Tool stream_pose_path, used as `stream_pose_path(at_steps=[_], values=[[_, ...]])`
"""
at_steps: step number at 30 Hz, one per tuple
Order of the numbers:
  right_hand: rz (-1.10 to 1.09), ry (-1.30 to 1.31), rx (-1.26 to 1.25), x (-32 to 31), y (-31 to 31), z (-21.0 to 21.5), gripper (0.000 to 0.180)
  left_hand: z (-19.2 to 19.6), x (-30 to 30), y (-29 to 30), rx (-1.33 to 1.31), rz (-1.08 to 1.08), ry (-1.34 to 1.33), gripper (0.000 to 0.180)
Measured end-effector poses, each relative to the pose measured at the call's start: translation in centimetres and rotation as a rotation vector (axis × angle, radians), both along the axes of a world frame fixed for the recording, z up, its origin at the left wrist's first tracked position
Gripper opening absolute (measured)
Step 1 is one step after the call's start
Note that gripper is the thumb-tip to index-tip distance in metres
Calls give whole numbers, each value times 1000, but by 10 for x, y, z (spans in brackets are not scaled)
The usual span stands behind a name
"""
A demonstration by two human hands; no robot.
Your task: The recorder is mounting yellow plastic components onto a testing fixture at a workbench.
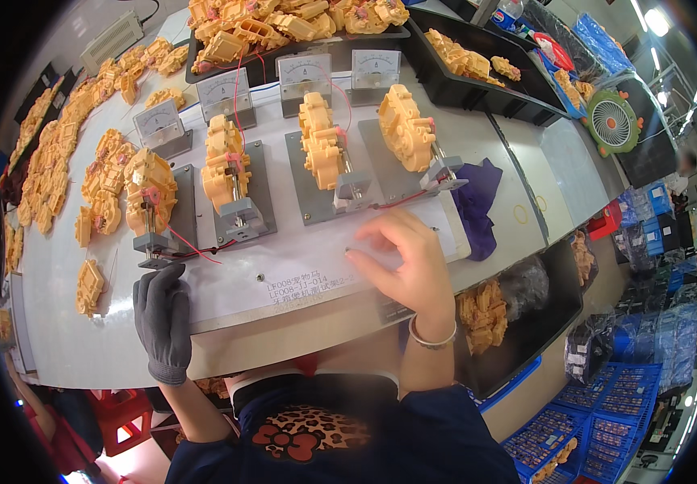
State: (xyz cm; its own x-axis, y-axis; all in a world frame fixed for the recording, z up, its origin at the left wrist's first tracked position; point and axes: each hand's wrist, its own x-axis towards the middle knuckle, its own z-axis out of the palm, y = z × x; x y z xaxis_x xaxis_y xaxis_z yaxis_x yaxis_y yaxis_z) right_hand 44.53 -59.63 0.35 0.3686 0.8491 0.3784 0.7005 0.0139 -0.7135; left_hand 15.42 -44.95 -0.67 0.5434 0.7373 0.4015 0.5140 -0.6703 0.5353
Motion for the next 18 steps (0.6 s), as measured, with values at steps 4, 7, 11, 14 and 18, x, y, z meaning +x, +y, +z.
stream_pose_path(at_steps=[4,7,11,14,18], values=[[-1,7,3,0,0,0,21,-1,0,0,-4,7,5,31],[-2,7,2,0,0,1,21,-1,0,0,4,0,4,31],[1,-3,5,0,0,1,21,0,0,1,12,-5,-4,31],[3,-3,9,0,0,0,21,0,0,1,11,-3,2,31],[2,-6,9,0,0,0,21,0,0,0,18,-1,2,31]])
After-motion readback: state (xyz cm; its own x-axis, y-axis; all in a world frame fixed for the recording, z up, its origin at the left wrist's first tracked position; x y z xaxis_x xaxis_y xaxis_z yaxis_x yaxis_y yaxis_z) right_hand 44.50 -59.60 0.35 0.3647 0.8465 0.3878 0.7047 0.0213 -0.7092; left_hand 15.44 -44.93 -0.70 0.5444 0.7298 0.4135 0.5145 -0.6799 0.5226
